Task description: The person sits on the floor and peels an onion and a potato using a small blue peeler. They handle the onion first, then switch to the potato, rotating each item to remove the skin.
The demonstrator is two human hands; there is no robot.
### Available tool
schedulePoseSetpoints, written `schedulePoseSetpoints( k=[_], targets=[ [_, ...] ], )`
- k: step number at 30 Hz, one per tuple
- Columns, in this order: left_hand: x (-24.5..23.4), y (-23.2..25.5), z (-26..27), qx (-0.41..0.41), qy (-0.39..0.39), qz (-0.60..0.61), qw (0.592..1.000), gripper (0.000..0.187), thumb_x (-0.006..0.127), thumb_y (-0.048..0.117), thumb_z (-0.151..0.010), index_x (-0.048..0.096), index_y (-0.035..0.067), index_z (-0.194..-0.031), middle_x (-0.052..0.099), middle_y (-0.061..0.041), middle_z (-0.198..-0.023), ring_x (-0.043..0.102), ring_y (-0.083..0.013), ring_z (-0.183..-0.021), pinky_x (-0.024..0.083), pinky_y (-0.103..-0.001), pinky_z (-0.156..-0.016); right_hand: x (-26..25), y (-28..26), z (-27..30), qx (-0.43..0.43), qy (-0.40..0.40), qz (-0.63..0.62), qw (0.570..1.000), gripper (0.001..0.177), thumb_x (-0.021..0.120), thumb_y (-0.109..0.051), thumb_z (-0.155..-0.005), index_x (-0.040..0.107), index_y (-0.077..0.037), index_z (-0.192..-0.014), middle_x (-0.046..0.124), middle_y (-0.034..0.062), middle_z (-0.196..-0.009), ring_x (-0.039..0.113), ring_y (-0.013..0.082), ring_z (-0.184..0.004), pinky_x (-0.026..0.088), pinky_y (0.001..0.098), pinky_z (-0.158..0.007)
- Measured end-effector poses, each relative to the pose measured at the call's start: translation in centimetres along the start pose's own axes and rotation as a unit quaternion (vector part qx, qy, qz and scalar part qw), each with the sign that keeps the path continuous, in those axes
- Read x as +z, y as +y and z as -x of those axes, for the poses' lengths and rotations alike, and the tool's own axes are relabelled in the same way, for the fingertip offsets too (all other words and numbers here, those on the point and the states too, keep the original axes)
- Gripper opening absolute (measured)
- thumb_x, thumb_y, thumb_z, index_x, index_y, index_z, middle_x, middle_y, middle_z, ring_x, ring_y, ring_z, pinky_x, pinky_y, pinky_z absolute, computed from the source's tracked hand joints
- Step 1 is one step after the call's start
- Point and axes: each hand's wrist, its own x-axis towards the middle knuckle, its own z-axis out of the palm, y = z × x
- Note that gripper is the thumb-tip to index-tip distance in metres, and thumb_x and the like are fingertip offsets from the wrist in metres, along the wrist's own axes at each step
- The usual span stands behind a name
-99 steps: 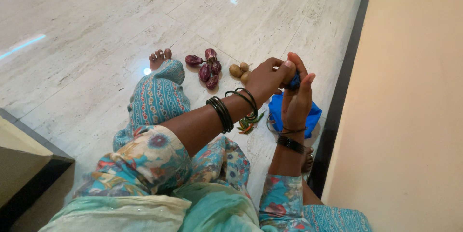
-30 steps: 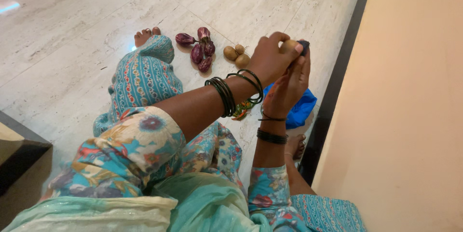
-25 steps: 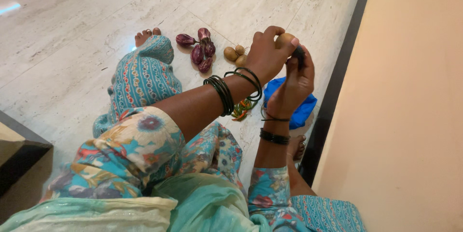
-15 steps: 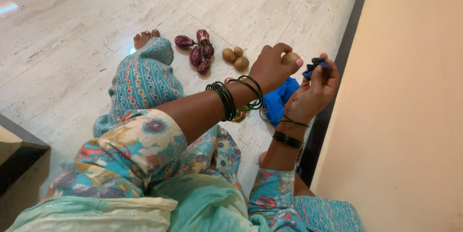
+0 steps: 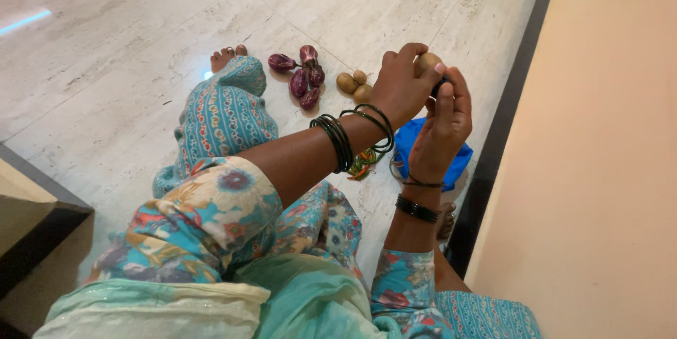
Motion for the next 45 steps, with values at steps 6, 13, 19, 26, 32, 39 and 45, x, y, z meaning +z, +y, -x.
schedulePoseSetpoints(
  k=[6,13,19,26,32,39,45],
  targets=[
    [0.0,0.4,0.8,-0.008,-0.080,-0.048,0.996,0.056,0.070,0.048,-0.087,0.063,0.014,-0.132,0.058,-0.023,-0.122,0.070,-0.0354,-0.105,0.058,-0.041,-0.091,-0.7,-0.3,-0.6,-0.026,0.036,0.084,0.995,0.026,0.060,-0.010,-0.111,0.065,0.009,-0.129,0.071,0.0157,-0.119,0.070,0.0194,-0.109,0.060,0.0324,-0.101],
    [0.4,0.6,1.2,-0.016,-0.033,-0.026,0.999,0.056,0.068,0.045,-0.087,0.060,0.014,-0.134,0.057,-0.021,-0.123,0.068,-0.0349,-0.105,0.057,-0.041,-0.090,0.6,-1.1,-0.1,-0.042,0.031,0.052,0.997,0.024,0.056,-0.006,-0.110,0.065,0.007,-0.129,0.070,0.0144,-0.124,0.069,0.0184,-0.113,0.059,0.0311,-0.103],
    [0.1,0.9,0.8,0.006,0.044,0.014,0.999,0.052,0.064,0.044,-0.095,0.060,0.014,-0.136,0.060,-0.023,-0.120,0.066,-0.0366,-0.108,0.055,-0.043,-0.094,3.1,-1.9,1.5,-0.135,-0.011,0.195,0.971,0.024,0.059,0.003,-0.110,0.061,0.008,-0.133,0.067,0.0167,-0.133,0.066,0.0205,-0.121,0.057,0.0320,-0.108],
    [0.6,1.1,1.3,-0.004,0.025,0.033,0.999,0.049,0.068,0.042,-0.084,0.062,0.019,-0.128,0.059,-0.019,-0.121,0.070,-0.0334,-0.102,0.057,-0.042,-0.089,1.2,-2.4,0.6,-0.045,-0.022,0.094,0.994,0.024,0.054,-0.003,-0.115,0.063,0.009,-0.134,0.068,0.0173,-0.131,0.069,0.0202,-0.119,0.061,0.0316,-0.108],
    [0.7,0.5,1.3,0.035,-0.067,-0.001,0.997,0.053,0.071,0.036,-0.077,0.067,0.019,-0.127,0.060,-0.017,-0.124,0.068,-0.0362,-0.109,0.056,-0.042,-0.093,0.0,-2.5,-0.1,0.012,-0.026,0.042,0.999,0.031,0.053,-0.005,-0.113,0.057,0.007,-0.141,0.066,0.0155,-0.133,0.067,0.0182,-0.118,0.058,0.0287,-0.102],
    [0.5,0.5,0.4,0.010,0.038,0.007,0.999,0.054,0.065,0.035,-0.088,0.064,0.013,-0.138,0.064,-0.025,-0.122,0.068,-0.0403,-0.110,0.055,-0.043,-0.097,1.5,-1.9,0.8,-0.152,-0.066,0.273,0.947,0.025,0.055,0.002,-0.115,0.064,0.007,-0.138,0.060,0.0134,-0.145,0.061,0.0217,-0.132,0.054,0.0335,-0.115],
    [-0.1,0.8,0.3,0.016,0.014,0.000,1.000,0.050,0.065,0.037,-0.091,0.064,0.013,-0.134,0.074,-0.020,-0.113,0.073,-0.0345,-0.104,0.057,-0.042,-0.091,1.2,-1.5,0.5,-0.122,-0.044,0.243,0.961,0.029,0.056,0.003,-0.109,0.062,0.003,-0.137,0.063,0.0100,-0.142,0.064,0.0170,-0.127,0.055,0.0301,-0.109]
  ],
)
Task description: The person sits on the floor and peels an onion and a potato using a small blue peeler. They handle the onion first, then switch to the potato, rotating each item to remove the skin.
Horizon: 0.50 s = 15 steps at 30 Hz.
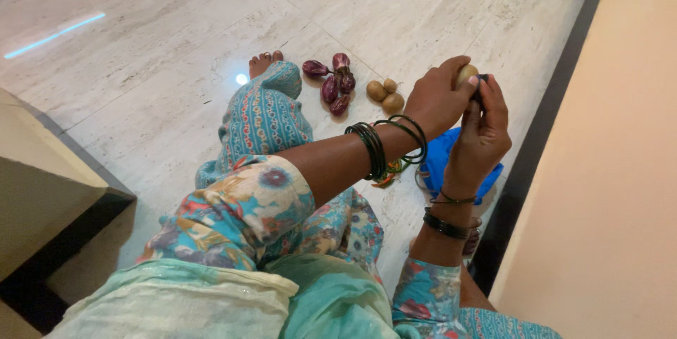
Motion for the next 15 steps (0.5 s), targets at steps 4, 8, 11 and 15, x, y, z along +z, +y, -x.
schedulePoseSetpoints(
  k=[4,8,11,15],
  targets=[
    [-0.1,0.0,0.9,0.005,-0.063,-0.032,0.997,0.050,0.068,0.040,-0.088,0.065,0.014,-0.131,0.075,-0.018,-0.111,0.074,-0.0327,-0.103,0.058,-0.042,-0.089,-2.2,0.7,-0.8,0.106,-0.026,-0.111,0.988,0.033,0.055,0.001,-0.112,0.060,0.002,-0.145,0.066,0.0120,-0.138,0.064,0.0150,-0.123,0.055,0.0280,-0.108],
    [0.1,0.4,1.2,-0.016,-0.037,-0.050,0.998,0.053,0.070,0.044,-0.088,0.062,0.017,-0.132,0.064,-0.019,-0.117,0.070,-0.0345,-0.104,0.056,-0.042,-0.090,-3.0,0.4,-1.0,0.154,-0.087,-0.112,0.978,0.042,0.051,0.003,-0.112,0.053,0.000,-0.154,0.063,0.0109,-0.141,0.059,0.0122,-0.121,0.051,0.0265,-0.107],
    [0.0,0.5,0.7,-0.004,0.017,-0.027,0.999,0.057,0.068,0.046,-0.089,0.057,0.017,-0.137,0.058,-0.019,-0.122,0.068,-0.0356,-0.104,0.057,-0.043,-0.087,-2.5,-0.3,-0.6,0.106,-0.125,-0.073,0.984,0.047,0.050,0.008,-0.108,0.050,-0.001,-0.154,0.059,0.0105,-0.147,0.058,0.0122,-0.130,0.050,0.0281,-0.112],
    [-0.4,0.5,0.1,0.000,0.014,0.008,1.000,0.059,0.067,0.049,-0.092,0.053,0.014,-0.139,0.056,-0.021,-0.123,0.070,-0.0334,-0.101,0.059,-0.040,-0.089,-1.8,-1.4,-0.2,0.062,-0.103,0.028,0.992,0.045,0.051,0.011,-0.106,0.055,-0.001,-0.149,0.066,0.0135,-0.141,0.064,0.0135,-0.121,0.056,0.0293,-0.107]
  ],
)
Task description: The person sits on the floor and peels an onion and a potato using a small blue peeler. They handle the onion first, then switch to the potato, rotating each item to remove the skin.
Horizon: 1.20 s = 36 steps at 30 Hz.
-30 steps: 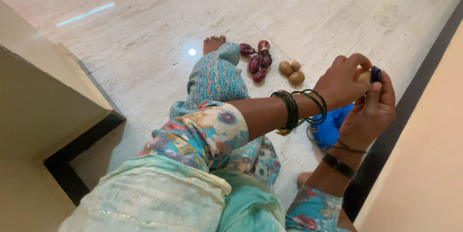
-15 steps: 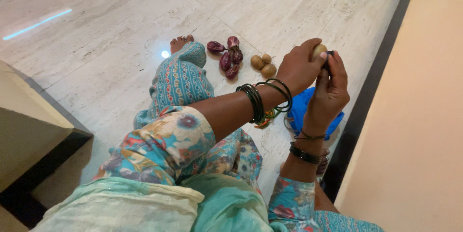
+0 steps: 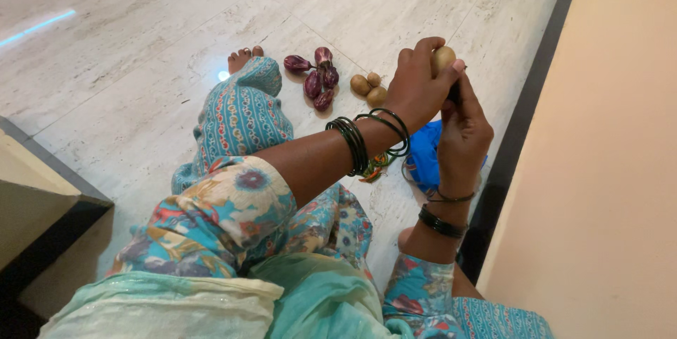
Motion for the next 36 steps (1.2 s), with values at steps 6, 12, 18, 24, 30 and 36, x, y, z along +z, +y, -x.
schedulePoseSetpoints(
  k=[6,12,18,24,30,36],
  targets=[
    [0.1,0.3,1.3,-0.023,-0.086,-0.061,0.994,0.056,0.067,0.052,-0.090,0.059,0.017,-0.133,0.062,-0.018,-0.118,0.071,-0.0320,-0.102,0.057,-0.041,-0.089,-1.2,-0.3,-0.4,0.023,0.046,0.033,0.998,0.034,0.060,0.004,-0.108,0.064,0.000,-0.141,0.071,0.0144,-0.133,0.068,0.0150,-0.117,0.060,0.0299,-0.103],
    [0.8,-0.3,1.7,-0.003,-0.102,-0.083,0.991,0.056,0.070,0.046,-0.086,0.058,0.016,-0.133,0.062,-0.018,-0.119,0.068,-0.0349,-0.104,0.055,-0.043,-0.090,-1.4,-0.4,-0.6,0.053,0.056,-0.037,0.996,0.037,0.060,-0.002,-0.108,0.058,-0.005,-0.145,0.068,0.0124,-0.134,0.065,0.0141,-0.119,0.057,0.0278,-0.102],
    [1.0,-1.0,0.4,0.033,0.028,-0.006,0.999,0.054,0.063,0.040,-0.096,0.053,0.012,-0.141,0.062,-0.023,-0.120,0.066,-0.0391,-0.110,0.054,-0.046,-0.094,-0.5,-1.4,0.0,-0.048,0.008,0.058,0.997,0.032,0.057,0.006,-0.109,0.064,-0.002,-0.139,0.064,0.0122,-0.140,0.065,0.0182,-0.124,0.058,0.0293,-0.105],
    [0.3,0.0,0.2,0.044,0.032,0.035,0.998,0.048,0.059,0.042,-0.099,0.061,0.012,-0.136,0.070,-0.020,-0.118,0.071,-0.0355,-0.110,0.056,-0.043,-0.094,0.2,-0.7,0.0,-0.064,0.055,0.025,0.996,0.031,0.058,0.010,-0.108,0.065,0.001,-0.136,0.067,0.0136,-0.139,0.065,0.0206,-0.130,0.058,0.0309,-0.110],
    [-0.2,0.9,1.8,0.013,-0.082,-0.014,0.996,0.049,0.067,0.045,-0.090,0.066,0.013,-0.128,0.074,-0.015,-0.114,0.075,-0.0290,-0.101,0.059,-0.039,-0.088,-0.9,0.4,-0.4,-0.014,0.094,0.010,0.995,0.030,0.055,0.004,-0.111,0.065,0.000,-0.139,0.071,0.0133,-0.132,0.069,0.0184,-0.119,0.060,0.0307,-0.104],
    [0.3,0.6,1.5,0.031,-0.027,-0.031,0.999,0.047,0.069,0.043,-0.092,0.064,0.016,-0.130,0.069,-0.016,-0.113,0.072,-0.0314,-0.100,0.058,-0.041,-0.086,-0.9,-0.2,-0.5,0.020,0.061,-0.023,0.998,0.035,0.050,0.004,-0.108,0.061,0.001,-0.141,0.065,0.0140,-0.140,0.066,0.0188,-0.126,0.058,0.0316,-0.107]
  ],
)
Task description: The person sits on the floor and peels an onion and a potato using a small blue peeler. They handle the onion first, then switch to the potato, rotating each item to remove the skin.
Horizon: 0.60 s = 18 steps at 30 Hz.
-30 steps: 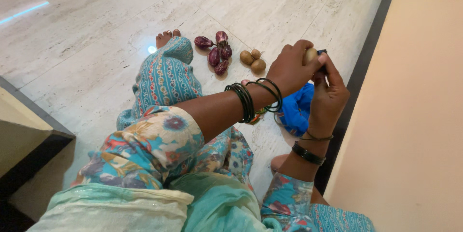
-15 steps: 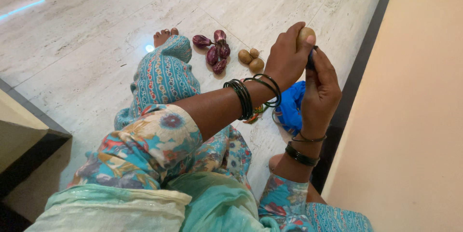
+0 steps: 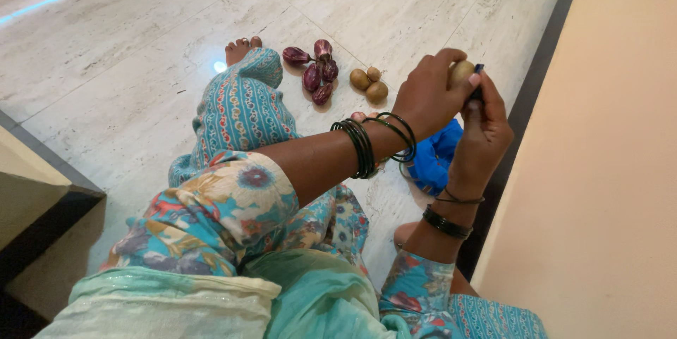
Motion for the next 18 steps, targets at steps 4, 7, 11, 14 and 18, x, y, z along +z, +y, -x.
schedulePoseSetpoints(
  k=[4,7,11,14,18],
  targets=[
    [-0.1,-0.6,-0.9,0.031,0.096,0.048,0.994,0.044,0.065,0.033,-0.098,0.058,0.018,-0.139,0.063,-0.019,-0.118,0.069,-0.0335,-0.106,0.058,-0.041,-0.092,1.4,-0.5,0.7,-0.071,-0.042,0.047,0.995,0.035,0.051,0.005,-0.110,0.058,0.003,-0.145,0.060,0.0164,-0.149,0.060,0.0221,-0.137,0.051,0.0337,-0.116],
    [-0.5,-0.6,-1.0,0.044,0.102,0.079,0.991,0.044,0.063,0.029,-0.099,0.056,0.019,-0.141,0.062,-0.019,-0.119,0.069,-0.0338,-0.106,0.058,-0.041,-0.092,2.4,-0.5,0.9,-0.091,-0.032,0.064,0.993,0.034,0.053,0.005,-0.112,0.058,0.003,-0.145,0.059,0.0175,-0.151,0.059,0.0234,-0.140,0.050,0.0344,-0.117],
    [-0.9,0.3,-0.8,0.014,0.065,0.048,0.997,0.042,0.066,0.032,-0.095,0.062,0.019,-0.135,0.067,-0.016,-0.116,0.071,-0.0331,-0.104,0.058,-0.041,-0.089,2.5,0.4,0.7,-0.079,0.021,0.029,0.996,0.032,0.056,0.002,-0.111,0.061,0.004,-0.142,0.064,0.0179,-0.145,0.064,0.0218,-0.134,0.055,0.0333,-0.114],
    [-0.9,0.7,0.1,-0.003,-0.002,0.019,1.000,0.043,0.069,0.035,-0.091,0.064,0.017,-0.130,0.071,-0.016,-0.113,0.073,-0.0320,-0.102,0.058,-0.041,-0.088,1.1,1.5,0.3,-0.036,0.048,-0.058,0.996,0.029,0.056,0.000,-0.111,0.062,0.005,-0.139,0.066,0.0183,-0.138,0.066,0.0200,-0.125,0.058,0.0326,-0.110],
    [-1.1,1.0,1.4,0.047,-0.077,0.022,0.996,0.046,0.071,0.036,-0.089,0.065,0.013,-0.128,0.075,-0.017,-0.109,0.074,-0.0319,-0.103,0.059,-0.040,-0.088,-1.2,2.2,-0.4,0.048,0.040,-0.240,0.969,0.033,0.046,-0.005,-0.115,0.058,0.007,-0.143,0.066,0.0162,-0.134,0.065,0.0175,-0.116,0.058,0.0299,-0.103]
  ],
)
